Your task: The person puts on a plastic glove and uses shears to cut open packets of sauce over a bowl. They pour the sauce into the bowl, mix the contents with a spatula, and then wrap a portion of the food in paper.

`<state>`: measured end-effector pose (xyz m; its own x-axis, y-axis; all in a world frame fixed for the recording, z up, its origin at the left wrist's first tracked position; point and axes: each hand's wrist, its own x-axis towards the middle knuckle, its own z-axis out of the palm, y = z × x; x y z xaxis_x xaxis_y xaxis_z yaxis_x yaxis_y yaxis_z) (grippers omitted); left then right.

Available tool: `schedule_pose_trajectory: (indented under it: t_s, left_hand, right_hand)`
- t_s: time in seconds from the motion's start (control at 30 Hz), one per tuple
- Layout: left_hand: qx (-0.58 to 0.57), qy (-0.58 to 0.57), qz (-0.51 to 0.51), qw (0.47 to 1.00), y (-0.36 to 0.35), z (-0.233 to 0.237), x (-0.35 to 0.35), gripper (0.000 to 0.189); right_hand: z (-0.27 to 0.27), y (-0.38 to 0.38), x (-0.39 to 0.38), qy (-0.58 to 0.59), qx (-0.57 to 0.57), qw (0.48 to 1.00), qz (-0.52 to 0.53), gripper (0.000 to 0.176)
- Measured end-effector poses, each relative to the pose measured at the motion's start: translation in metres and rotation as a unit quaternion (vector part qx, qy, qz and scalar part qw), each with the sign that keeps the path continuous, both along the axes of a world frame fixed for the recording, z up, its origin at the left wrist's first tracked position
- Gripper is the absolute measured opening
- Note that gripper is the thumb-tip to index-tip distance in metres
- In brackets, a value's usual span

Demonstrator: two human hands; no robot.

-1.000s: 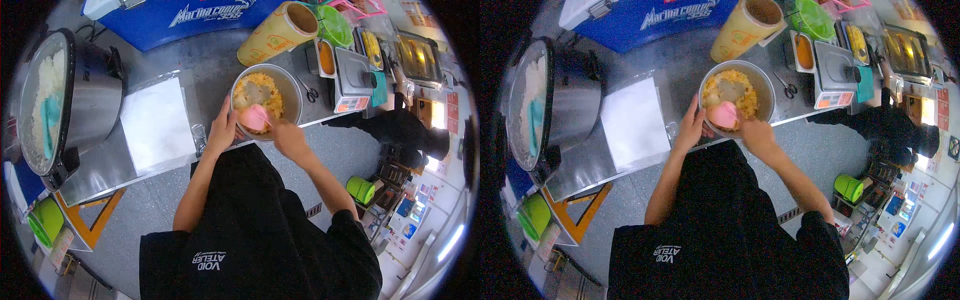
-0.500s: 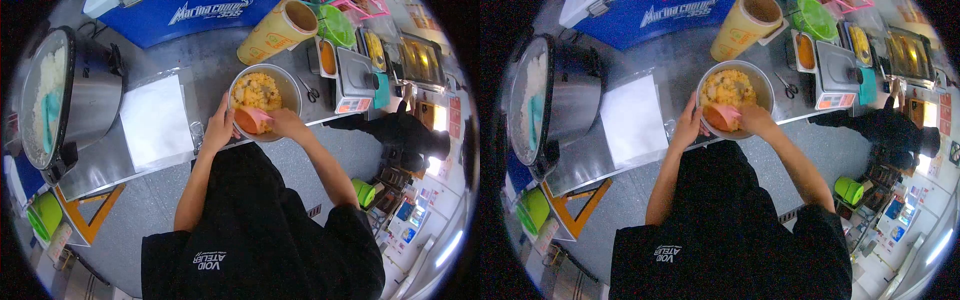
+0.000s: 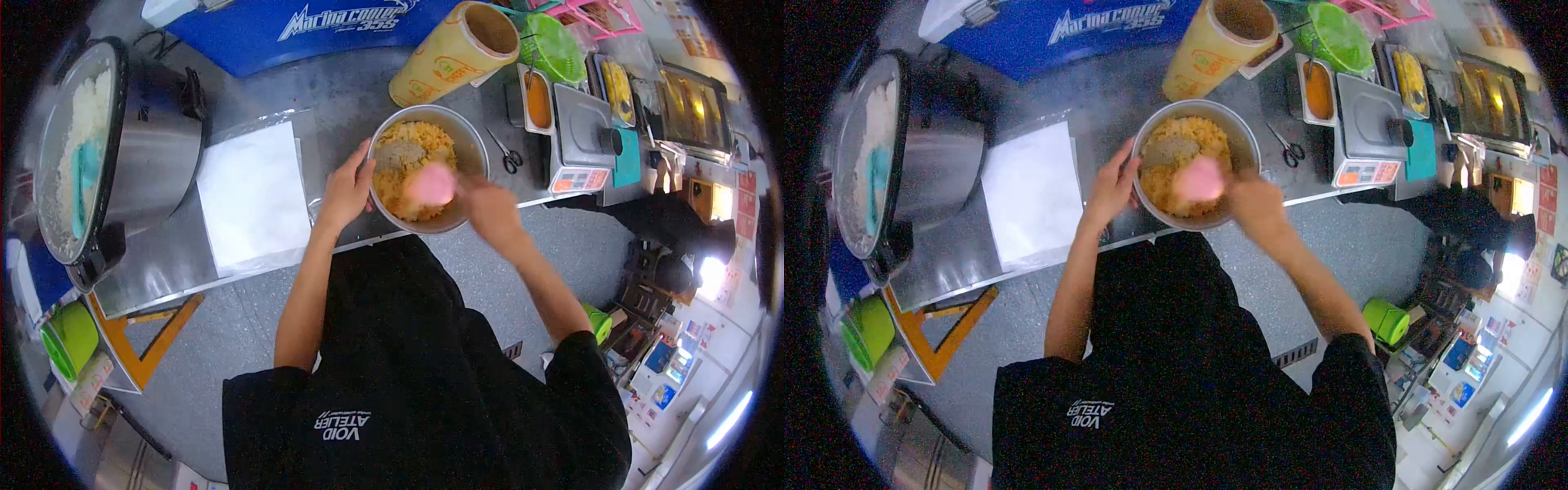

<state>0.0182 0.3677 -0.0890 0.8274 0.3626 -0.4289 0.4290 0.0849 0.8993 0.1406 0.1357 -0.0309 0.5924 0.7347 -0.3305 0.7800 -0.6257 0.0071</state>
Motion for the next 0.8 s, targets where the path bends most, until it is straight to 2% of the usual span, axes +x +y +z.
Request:
schedule_pose_trajectory:
  t_s: [0.07,0.17,0.27,0.37,0.4,0.47,0.5,0.57,0.63,0.73,0.8]
  left_hand:
    - [0.027,0.021,-0.003,0.999,0.002,-0.002,0.002,0.043]
    - [0.06,0.0,0.009,0.998,-0.001,-0.005,0.005,0.04]
    - [0.08,0.004,-0.001,0.997,0.0,-0.009,0.005,0.04]
    - [0.078,0.004,0.013,0.997,-0.002,-0.007,0.004,0.039]
    - [0.076,0.008,0.023,0.997,-0.005,-0.004,0.003,0.039]
    - [0.076,0.006,0.037,0.996,-0.006,0.004,0.008,0.038]
    - [0.129,-0.043,0.041,0.99,-0.004,-0.005,0.01,0.037]
    - [0.232,-0.127,0.055,0.963,-0.001,-0.034,0.01,0.036]
    - [0.209,-0.083,0.035,0.974,0.005,-0.025,0.013,0.035]
    - [0.218,-0.056,-0.004,0.974,0.016,-0.026,0.023,0.035]
    - [0.239,-0.072,-0.019,0.968,0.011,-0.03,0.026,0.035]
  right_hand:
    - [0.05,0.022,0.026,0.096,-0.031,0.991,-0.091,0.026]
    - [-0.039,0.019,0.025,0.144,-0.019,0.989,0.026,0.03]
    - [-0.045,0.031,0.045,0.037,-0.01,0.994,0.099,0.023]
    - [0.031,0.048,0.063,-0.049,-0.119,0.991,-0.023,0.023]
    - [0.027,0.043,0.065,-0.022,-0.138,0.99,-0.026,0.022]
    - [-0.019,0.018,0.046,0.013,-0.08,0.996,0.024,0.035]
    - [-0.03,0.009,0.04,0.028,-0.052,0.997,0.053,0.042]
    - [0.01,0.015,0.029,0.047,-0.051,0.997,0.028,0.038]
    - [0.043,0.024,0.018,0.074,-0.049,0.996,-0.002,0.034]
    - [0.027,0.023,0.018,0.101,-0.114,0.986,0.061,0.028]
    - [-0.017,0.026,0.016,0.066,-0.124,0.989,0.056,0.029]
